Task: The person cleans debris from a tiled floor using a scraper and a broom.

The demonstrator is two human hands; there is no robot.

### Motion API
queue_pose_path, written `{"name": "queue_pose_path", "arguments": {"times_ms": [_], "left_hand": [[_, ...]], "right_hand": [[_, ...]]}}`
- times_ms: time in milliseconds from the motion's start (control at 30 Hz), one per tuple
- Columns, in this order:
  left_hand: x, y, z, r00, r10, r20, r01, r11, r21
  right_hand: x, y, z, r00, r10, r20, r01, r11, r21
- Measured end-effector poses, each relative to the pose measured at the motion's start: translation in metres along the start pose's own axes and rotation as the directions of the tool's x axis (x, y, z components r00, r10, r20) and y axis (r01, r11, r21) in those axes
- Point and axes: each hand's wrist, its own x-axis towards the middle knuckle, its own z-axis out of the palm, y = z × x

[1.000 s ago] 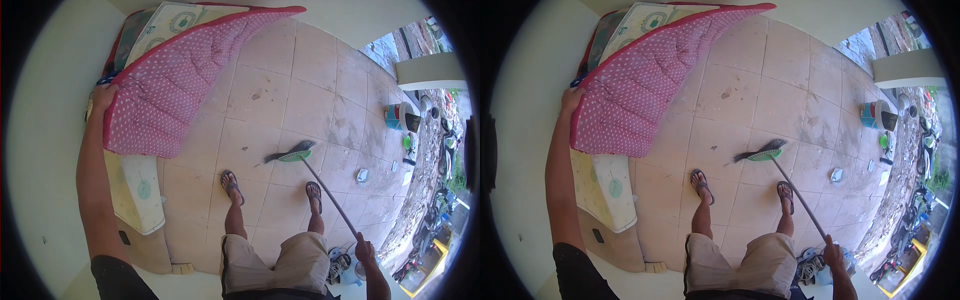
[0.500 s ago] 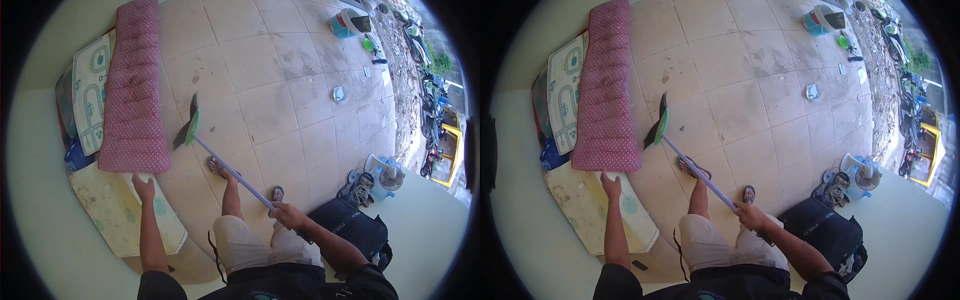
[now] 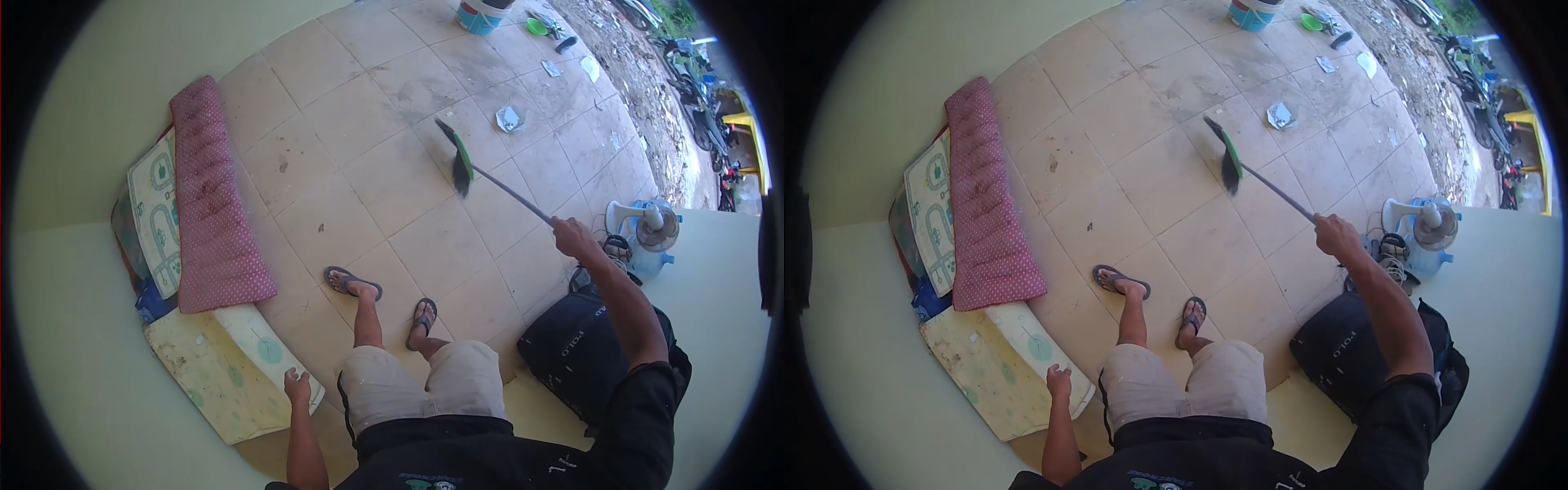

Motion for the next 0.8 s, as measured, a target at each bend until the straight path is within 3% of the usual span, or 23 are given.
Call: {"name": "queue_pose_path", "arguments": {"times_ms": [67, 200, 267, 333, 400, 433, 500, 567, 667, 700, 733, 800], "left_hand": [[-0.02, 0.001, 0.009, 1.0, 0.012, 0.009, -0.012, 0.998, -0.065], [-0.04, 0.004, 0.035, 0.996, 0.088, -0.01, -0.088, 0.996, -0.028], [-0.037, 0.02, 0.054, 0.995, 0.1, 0.0, -0.1, 0.995, 0.006], [-0.037, 0.058, 0.066, 0.991, 0.103, 0.09, -0.092, 0.989, -0.111], [-0.032, 0.097, 0.067, 0.954, 0.274, 0.126, -0.277, 0.961, 0.01], [-0.035, 0.119, 0.063, 0.955, 0.268, 0.125, -0.272, 0.962, 0.019], [-0.044, 0.153, 0.043, 0.926, 0.355, 0.124, -0.367, 0.925, 0.094], [-0.044, 0.143, 0.032, 0.941, 0.321, 0.108, -0.328, 0.943, 0.055], [-0.037, 0.107, 0.021, 0.966, 0.228, 0.122, -0.227, 0.974, -0.02], [-0.034, 0.092, 0.02, 0.971, 0.181, 0.155, -0.176, 0.983, -0.048], [-0.031, 0.08, 0.019, 0.976, 0.149, 0.159, -0.146, 0.989, -0.03], [-0.029, 0.052, 0.022, 0.989, 0.041, 0.143, -0.04, 0.999, -0.01]], "right_hand": [[-0.033, 0.012, 0.007, 0.999, -0.038, -0.028, 0.04, 0.997, 0.059], [-0.117, -0.02, 0.015, 0.942, -0.282, 0.184, 0.215, 0.925, 0.314], [-0.127, -0.05, 0.07, 0.865, -0.421, 0.273, 0.281, 0.857, 0.431], [-0.129, -0.097, 0.106, 0.831, -0.46, 0.314, 0.3, 0.845, 0.444], [-0.1, -0.118, 0.17, 0.814, -0.496, 0.301, 0.351, 0.835, 0.425], [-0.092, -0.121, 0.188, 0.806, -0.519, 0.285, 0.396, 0.83, 0.392], [-0.08, -0.073, 0.152, 0.841, -0.404, 0.359, 0.294, 0.899, 0.324], [-0.067, 0.008, 0.115, 0.892, -0.283, 0.352, 0.227, 0.955, 0.191], [-0.059, 0.122, 0.059, 0.975, -0.107, 0.196, 0.102, 0.994, 0.036], [-0.054, 0.138, 0.042, 0.984, 0.019, 0.179, -0.015, 1.0, -0.022], [-0.054, 0.14, 0.03, 0.994, 0.092, 0.053, -0.089, 0.995, -0.052], [-0.04, 0.156, 0.027, 0.994, 0.102, -0.029, -0.103, 0.993, -0.055]]}}
